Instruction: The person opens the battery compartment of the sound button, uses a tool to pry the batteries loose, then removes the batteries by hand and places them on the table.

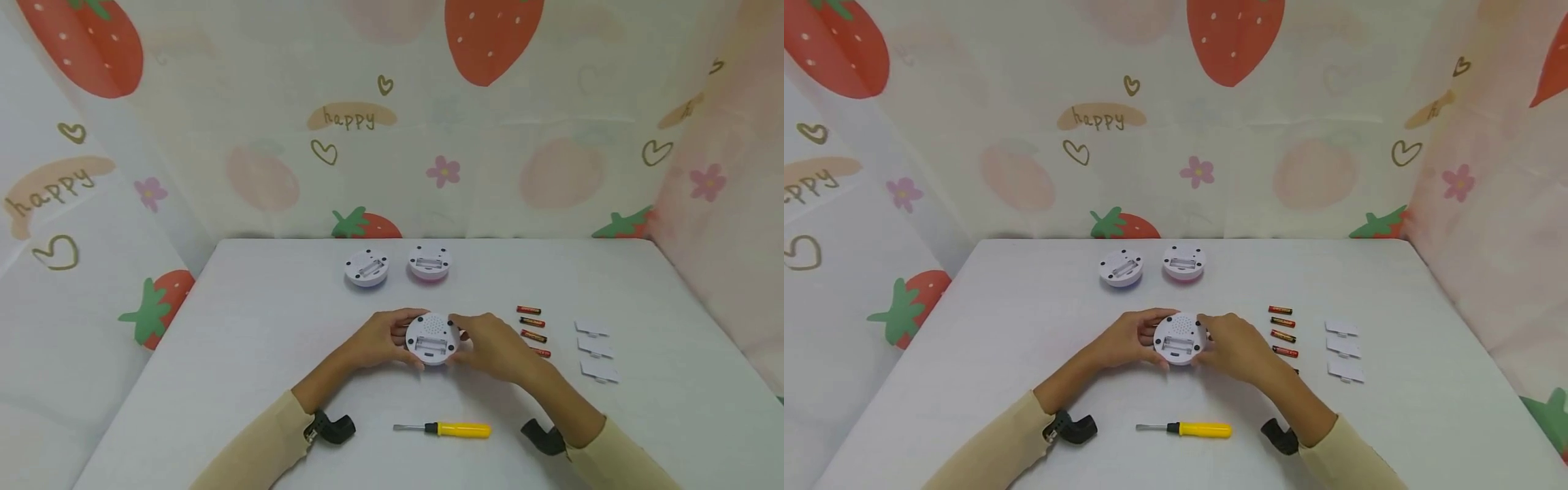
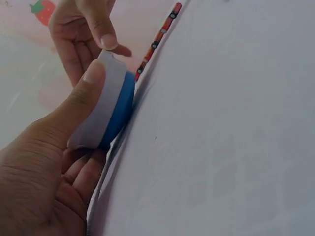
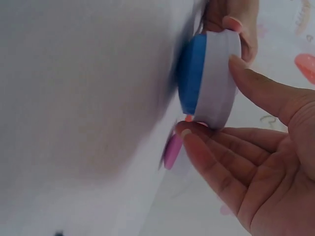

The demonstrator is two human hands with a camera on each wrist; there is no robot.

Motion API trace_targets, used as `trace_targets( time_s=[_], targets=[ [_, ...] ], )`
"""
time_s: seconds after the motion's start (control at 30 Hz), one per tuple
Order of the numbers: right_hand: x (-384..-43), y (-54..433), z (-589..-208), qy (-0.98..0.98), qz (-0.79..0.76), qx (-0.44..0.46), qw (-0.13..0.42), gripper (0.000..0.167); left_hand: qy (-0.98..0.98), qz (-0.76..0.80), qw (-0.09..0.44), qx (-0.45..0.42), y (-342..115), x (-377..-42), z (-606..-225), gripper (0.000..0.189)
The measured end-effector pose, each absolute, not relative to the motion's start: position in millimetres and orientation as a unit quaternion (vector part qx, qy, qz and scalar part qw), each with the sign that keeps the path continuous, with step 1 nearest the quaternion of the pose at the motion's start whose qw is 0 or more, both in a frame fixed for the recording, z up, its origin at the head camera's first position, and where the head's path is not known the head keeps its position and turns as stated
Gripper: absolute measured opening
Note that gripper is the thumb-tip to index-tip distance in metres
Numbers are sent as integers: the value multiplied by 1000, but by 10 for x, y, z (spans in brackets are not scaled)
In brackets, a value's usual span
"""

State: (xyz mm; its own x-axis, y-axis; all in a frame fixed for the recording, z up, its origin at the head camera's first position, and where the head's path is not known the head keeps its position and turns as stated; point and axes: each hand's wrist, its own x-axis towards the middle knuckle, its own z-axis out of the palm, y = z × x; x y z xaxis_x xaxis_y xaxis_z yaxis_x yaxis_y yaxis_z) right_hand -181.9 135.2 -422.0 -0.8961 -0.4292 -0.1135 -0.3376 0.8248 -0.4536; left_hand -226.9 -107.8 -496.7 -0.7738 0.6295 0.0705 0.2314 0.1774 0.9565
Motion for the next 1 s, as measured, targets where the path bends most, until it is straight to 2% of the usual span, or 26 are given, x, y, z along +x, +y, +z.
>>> trace_targets(
  time_s=[0.27,0.5,0.73,1.0],
  targets=[
    [-1874,1549,-4106,935,-278,-200,86,73,738,599,125,285,-905,-2301,-4825,89],
    [-1973,1826,-3958,929,-308,-197,62,76,765,572,95,281,-619,-2470,-4559,90],
    [-2173,2073,-3806,931,-307,-190,49,76,799,524,97,279,-318,-2726,-4336,91],
    [-2510,2320,-3749,943,-279,-176,46,80,839,472,61,265,93,-2992,-4266,92]
  ],
)
